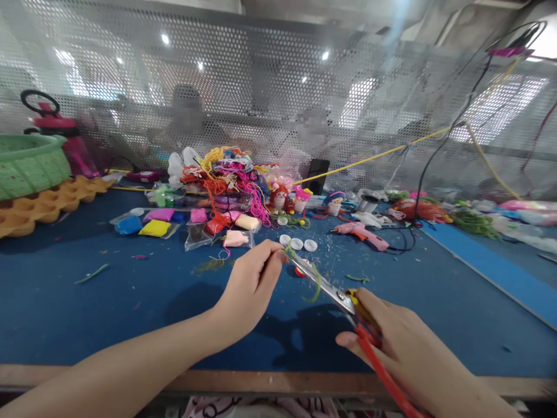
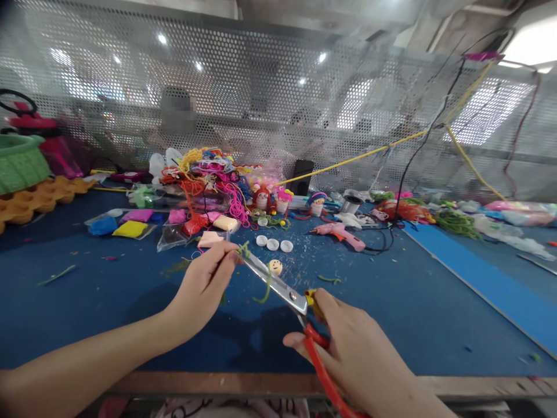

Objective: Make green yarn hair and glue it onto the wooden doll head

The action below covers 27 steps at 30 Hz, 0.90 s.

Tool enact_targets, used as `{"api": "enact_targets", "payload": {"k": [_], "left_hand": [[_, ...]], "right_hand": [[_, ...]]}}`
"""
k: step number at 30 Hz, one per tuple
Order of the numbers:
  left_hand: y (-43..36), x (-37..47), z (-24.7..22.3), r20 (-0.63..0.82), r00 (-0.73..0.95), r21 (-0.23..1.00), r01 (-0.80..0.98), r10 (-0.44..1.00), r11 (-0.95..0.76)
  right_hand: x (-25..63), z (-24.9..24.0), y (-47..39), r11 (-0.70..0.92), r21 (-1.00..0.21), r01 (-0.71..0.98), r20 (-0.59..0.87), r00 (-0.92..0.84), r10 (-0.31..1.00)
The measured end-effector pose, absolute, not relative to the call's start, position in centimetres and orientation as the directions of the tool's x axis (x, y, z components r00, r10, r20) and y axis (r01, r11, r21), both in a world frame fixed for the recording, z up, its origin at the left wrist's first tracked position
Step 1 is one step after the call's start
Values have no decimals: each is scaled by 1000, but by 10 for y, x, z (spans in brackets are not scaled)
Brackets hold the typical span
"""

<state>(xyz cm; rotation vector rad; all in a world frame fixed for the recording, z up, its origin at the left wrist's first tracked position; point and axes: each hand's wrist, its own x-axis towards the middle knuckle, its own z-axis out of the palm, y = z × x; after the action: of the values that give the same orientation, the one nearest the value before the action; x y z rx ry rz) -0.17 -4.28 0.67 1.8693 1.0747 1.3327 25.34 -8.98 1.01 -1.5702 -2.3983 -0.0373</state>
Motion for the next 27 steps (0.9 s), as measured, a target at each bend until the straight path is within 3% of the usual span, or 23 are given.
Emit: {"api": "enact_targets", "payload": {"k": [15,27], "left_hand": [[-43,-2,7,452,170,824,297,876,-483],[-42,-1,6,410,165,850,288,897,-442]], "right_hand": [[255,6,-93,346,-281,895,117,-325,938],[261,7,-95,365,-248,897,195,-323,926]]}}
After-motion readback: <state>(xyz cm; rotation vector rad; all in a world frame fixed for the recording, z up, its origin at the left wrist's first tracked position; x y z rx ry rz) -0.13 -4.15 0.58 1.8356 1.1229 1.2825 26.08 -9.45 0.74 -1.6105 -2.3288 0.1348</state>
